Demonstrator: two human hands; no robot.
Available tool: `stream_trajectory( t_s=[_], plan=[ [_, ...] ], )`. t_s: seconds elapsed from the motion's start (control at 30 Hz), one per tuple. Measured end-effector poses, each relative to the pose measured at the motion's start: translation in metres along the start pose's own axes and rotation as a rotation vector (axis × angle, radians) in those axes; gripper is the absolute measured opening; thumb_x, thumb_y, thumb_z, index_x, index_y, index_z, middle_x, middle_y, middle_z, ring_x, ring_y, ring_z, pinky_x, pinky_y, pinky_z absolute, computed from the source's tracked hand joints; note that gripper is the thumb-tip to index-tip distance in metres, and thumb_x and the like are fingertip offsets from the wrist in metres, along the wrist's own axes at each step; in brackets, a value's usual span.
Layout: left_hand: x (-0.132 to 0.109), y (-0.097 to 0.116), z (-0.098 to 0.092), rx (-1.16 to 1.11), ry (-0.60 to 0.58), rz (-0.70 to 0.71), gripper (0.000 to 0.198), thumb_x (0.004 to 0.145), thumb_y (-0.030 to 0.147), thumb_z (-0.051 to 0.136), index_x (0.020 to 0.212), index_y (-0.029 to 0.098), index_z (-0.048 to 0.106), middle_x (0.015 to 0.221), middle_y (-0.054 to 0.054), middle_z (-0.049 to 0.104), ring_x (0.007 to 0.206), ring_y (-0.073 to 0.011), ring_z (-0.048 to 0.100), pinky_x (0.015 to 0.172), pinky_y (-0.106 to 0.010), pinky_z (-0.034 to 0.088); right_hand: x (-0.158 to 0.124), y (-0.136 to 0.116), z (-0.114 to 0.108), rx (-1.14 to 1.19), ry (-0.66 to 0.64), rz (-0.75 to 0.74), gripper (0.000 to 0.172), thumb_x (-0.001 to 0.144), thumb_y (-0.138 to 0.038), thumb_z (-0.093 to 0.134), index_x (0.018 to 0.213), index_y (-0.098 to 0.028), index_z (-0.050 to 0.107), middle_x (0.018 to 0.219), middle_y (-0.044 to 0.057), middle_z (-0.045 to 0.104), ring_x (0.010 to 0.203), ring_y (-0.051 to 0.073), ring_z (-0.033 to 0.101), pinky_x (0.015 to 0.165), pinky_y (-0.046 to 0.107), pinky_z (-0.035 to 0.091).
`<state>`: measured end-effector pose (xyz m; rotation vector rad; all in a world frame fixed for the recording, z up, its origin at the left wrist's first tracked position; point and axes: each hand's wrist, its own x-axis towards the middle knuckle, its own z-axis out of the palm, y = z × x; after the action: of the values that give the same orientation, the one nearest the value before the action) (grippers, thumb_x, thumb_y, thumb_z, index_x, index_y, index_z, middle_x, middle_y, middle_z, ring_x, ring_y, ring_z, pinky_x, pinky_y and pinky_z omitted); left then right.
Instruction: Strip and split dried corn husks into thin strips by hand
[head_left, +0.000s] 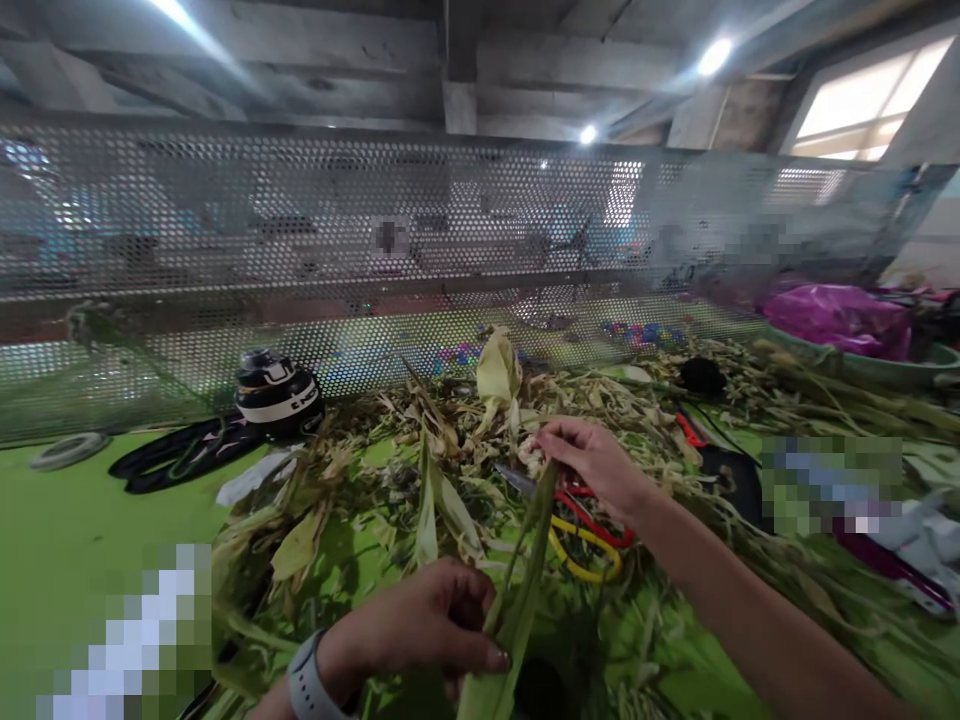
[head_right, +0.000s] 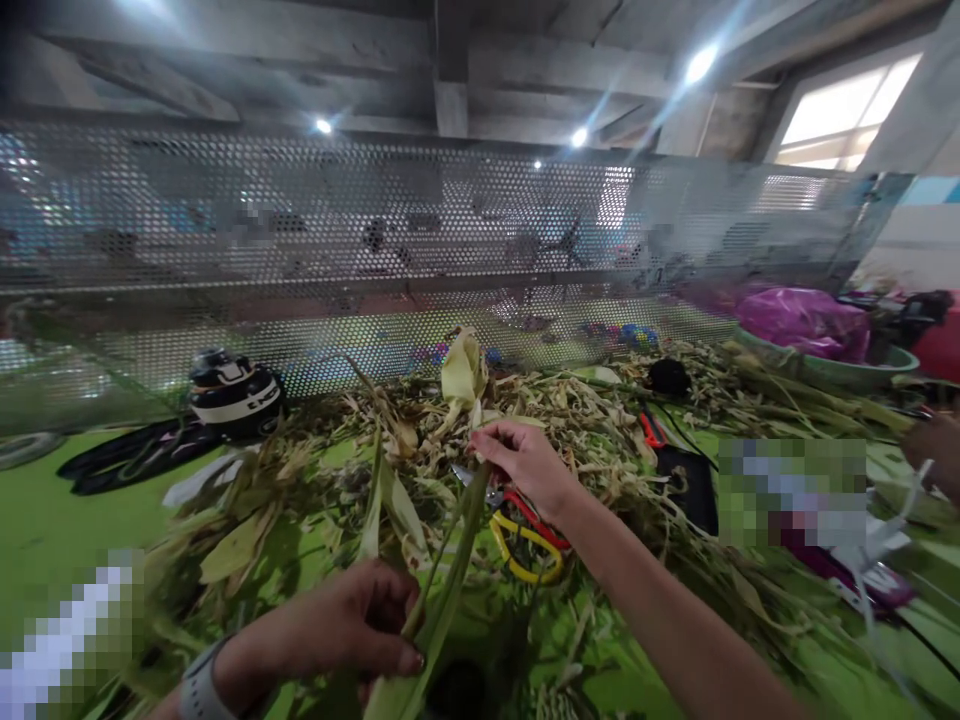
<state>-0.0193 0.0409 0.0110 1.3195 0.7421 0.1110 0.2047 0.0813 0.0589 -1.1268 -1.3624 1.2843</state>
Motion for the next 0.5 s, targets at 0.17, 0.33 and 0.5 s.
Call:
stream_trajectory(
  t_s=[0.17, 0.33, 0.5],
  plan=[
    [-0.001, 0.004, 0.000, -0.024, 0.035, 0.032, 0.030, 0.065, 0.040, 0.071, 0.064, 0.016, 0.053, 0.054, 0.006, 0.051, 0.045, -0.0065, 0.045, 0.049, -0.020, 0.042, 0.008, 0.000, -0.015, -0.162, 0.146, -0.094, 0.032, 0.071, -0.047, 0.064, 0.075, -0.015, 0.061, 0.057, -0.004, 0.048, 0.044, 0.006, 0.040, 0.042, 0.021, 0.031],
    [-0.001, 0.007, -0.005, -0.049, 0.074, 0.118, 0.027, 0.066, 0.035, 0.072, 0.066, 0.014, 0.056, 0.059, 0.004, 0.053, 0.053, -0.0066, 0.047, 0.054, -0.019, 0.040, 0.014, 0.006, -0.018, -0.246, 0.341, -0.220, 0.037, 0.076, -0.050, 0.056, 0.092, -0.016, 0.057, 0.075, 0.002, 0.054, 0.064, 0.013, 0.051, 0.057, 0.025, 0.042],
    [0.001, 0.009, -0.009, -0.127, 0.240, 0.276, 0.022, 0.070, 0.030, 0.069, 0.082, 0.014, 0.060, 0.076, 0.000, 0.060, 0.067, -0.0097, 0.054, 0.065, -0.022, 0.044, 0.006, 0.003, -0.006, -0.550, 0.451, -0.411, 0.032, 0.084, -0.046, 0.048, 0.092, -0.017, 0.055, 0.096, 0.007, 0.055, 0.091, 0.019, 0.051, 0.079, 0.029, 0.040]
  ],
)
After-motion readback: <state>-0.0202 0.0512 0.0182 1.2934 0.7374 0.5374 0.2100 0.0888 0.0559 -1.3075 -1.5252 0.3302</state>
